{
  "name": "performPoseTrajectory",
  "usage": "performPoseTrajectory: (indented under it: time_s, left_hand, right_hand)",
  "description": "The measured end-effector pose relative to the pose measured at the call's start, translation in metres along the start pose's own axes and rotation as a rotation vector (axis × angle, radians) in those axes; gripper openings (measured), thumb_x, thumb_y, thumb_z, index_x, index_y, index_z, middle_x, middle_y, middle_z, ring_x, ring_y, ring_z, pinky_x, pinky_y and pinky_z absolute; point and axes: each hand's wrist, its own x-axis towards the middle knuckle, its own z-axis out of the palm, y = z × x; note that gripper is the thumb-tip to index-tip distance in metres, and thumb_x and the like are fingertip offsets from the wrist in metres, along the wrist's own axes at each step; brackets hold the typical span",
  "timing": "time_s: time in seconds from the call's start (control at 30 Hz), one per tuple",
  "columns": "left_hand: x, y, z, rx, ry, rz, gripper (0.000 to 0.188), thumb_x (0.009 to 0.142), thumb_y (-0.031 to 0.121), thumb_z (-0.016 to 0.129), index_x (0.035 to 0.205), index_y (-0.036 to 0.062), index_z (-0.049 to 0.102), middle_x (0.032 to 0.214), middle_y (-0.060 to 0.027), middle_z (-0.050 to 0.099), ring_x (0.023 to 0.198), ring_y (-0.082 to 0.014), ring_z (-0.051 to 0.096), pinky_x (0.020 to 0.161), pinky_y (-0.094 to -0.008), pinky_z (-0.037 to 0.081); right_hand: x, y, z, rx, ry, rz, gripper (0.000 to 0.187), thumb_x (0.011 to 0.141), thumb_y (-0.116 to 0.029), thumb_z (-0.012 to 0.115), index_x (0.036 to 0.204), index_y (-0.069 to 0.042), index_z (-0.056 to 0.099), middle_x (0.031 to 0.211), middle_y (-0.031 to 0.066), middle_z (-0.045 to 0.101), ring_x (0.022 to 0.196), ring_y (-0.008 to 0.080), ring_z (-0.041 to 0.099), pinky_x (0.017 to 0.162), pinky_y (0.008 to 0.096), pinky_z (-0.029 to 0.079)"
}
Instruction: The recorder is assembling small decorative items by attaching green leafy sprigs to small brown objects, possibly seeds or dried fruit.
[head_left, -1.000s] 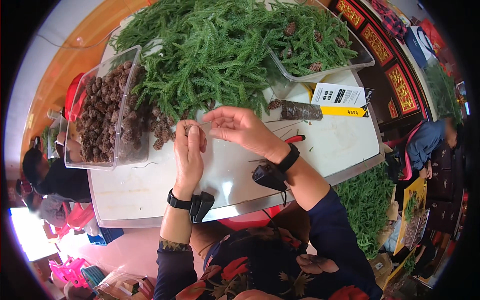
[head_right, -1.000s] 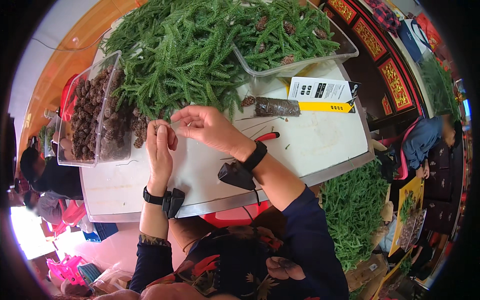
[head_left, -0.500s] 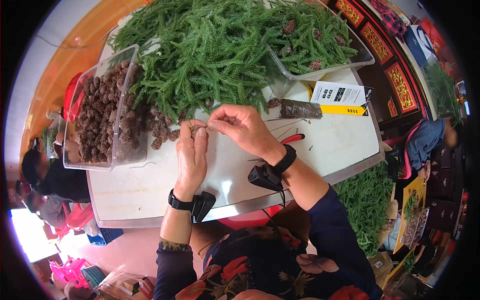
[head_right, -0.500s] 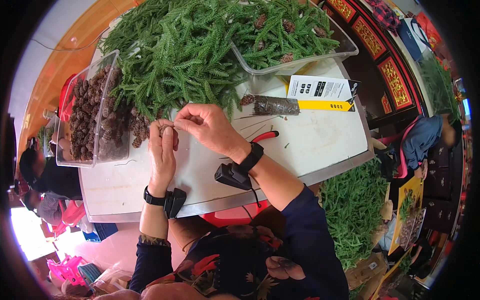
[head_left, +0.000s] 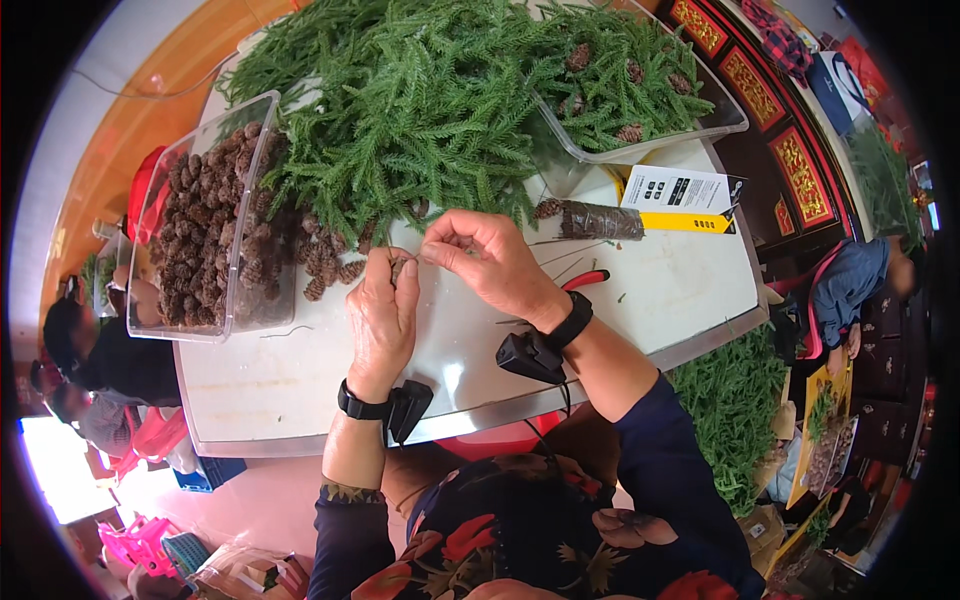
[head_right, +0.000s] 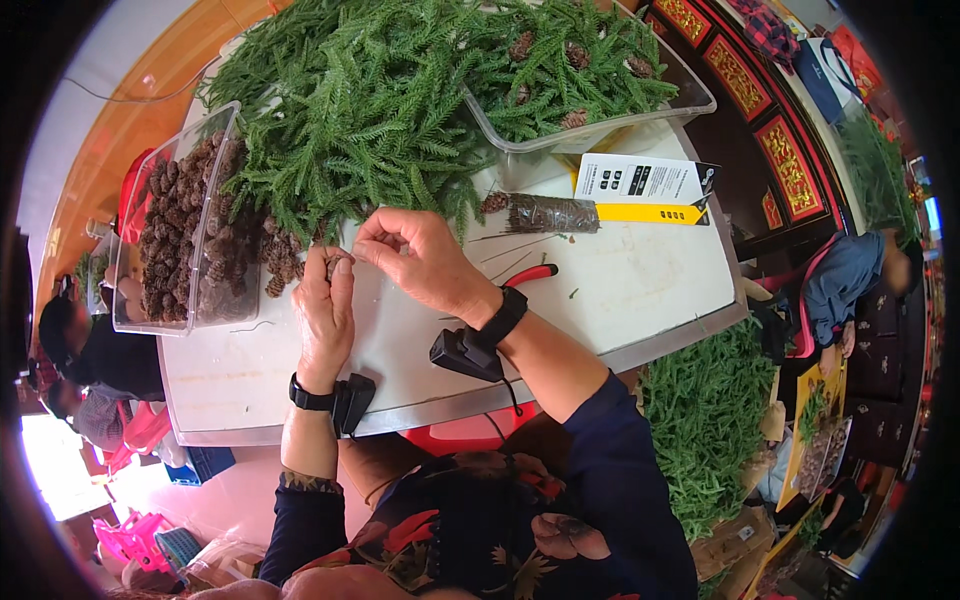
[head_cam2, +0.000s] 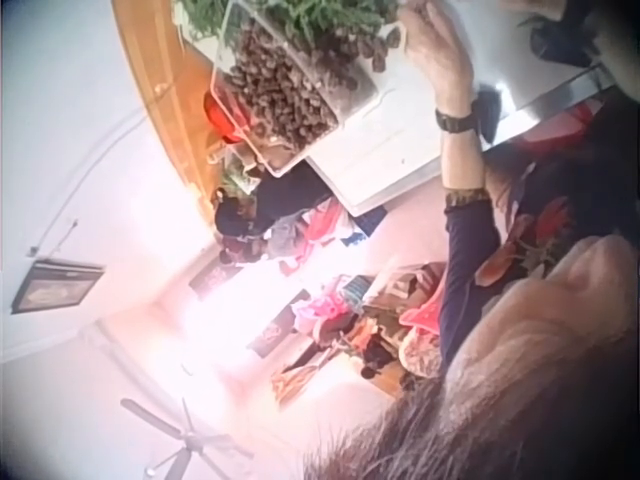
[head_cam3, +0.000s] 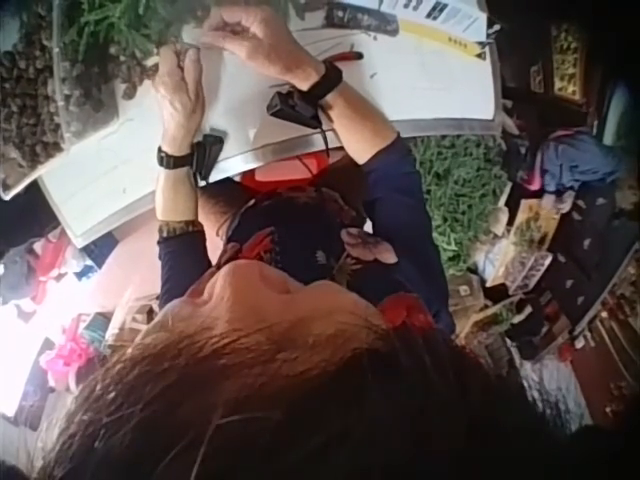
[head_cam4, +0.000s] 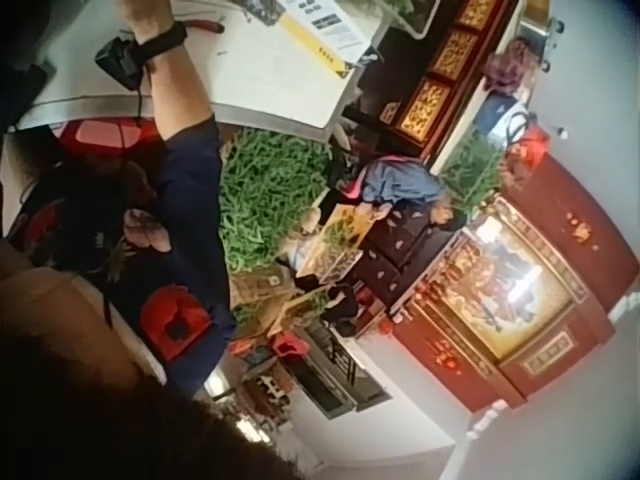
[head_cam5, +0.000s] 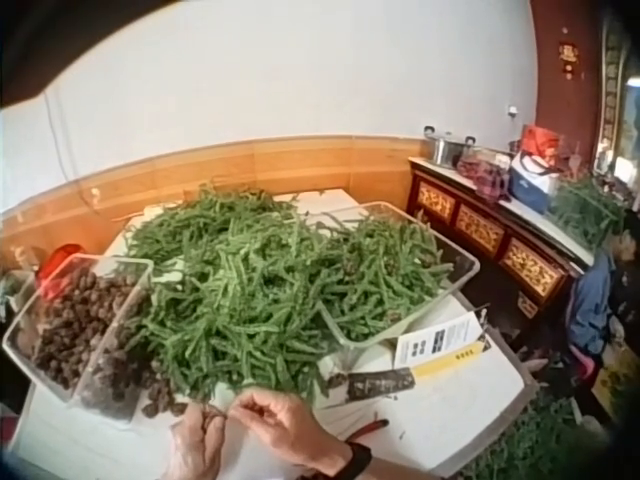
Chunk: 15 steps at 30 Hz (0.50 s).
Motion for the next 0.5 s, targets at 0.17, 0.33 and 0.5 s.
performPoseTrajectory:
  time_s: [0.17, 0.33, 0.5]
  left_hand:
    - [-0.0042, -0.0010, 0.0013, -0.143, 0.055, -0.012, 0.014, 0.098, 0.017, 0.050, 0.098, 0.0033, 0.054, 0.063, -0.0068, 0.054, 0.054, -0.0157, 0.051, 0.053, -0.0294, 0.041]
    - [-0.0072, 0.0003, 0.0061, -0.355, 0.081, -0.042, 0.016, 0.099, 0.018, 0.048, 0.096, 0.0036, 0.054, 0.061, -0.0028, 0.052, 0.053, -0.0099, 0.047, 0.050, -0.0257, 0.038]
    - [-0.0057, 0.0080, 0.0091, -0.356, 0.044, -0.008, 0.018, 0.099, 0.018, 0.045, 0.093, 0.0037, 0.053, 0.060, -0.0006, 0.052, 0.052, -0.0073, 0.045, 0.049, -0.0235, 0.036]
  right_hand:
    - [-0.0013, 0.0016, 0.0047, 0.295, -0.041, 0.054, 0.010, 0.091, -0.007, 0.063, 0.099, 0.000, 0.066, 0.090, -0.0010, 0.063, 0.084, 0.0064, 0.057, 0.075, 0.0217, 0.047]
    - [-0.0017, -0.0055, 0.0064, 0.411, -0.171, 0.057, 0.021, 0.093, -0.007, 0.061, 0.112, 0.000, 0.066, 0.101, 0.0009, 0.062, 0.091, 0.0094, 0.059, 0.081, 0.0247, 0.049]
    - [-0.0006, -0.0048, -0.0004, 0.283, -0.222, -0.039, 0.026, 0.095, -0.010, 0.058, 0.119, 0.000, 0.064, 0.109, 0.0044, 0.062, 0.099, 0.0126, 0.059, 0.087, 0.0271, 0.048]
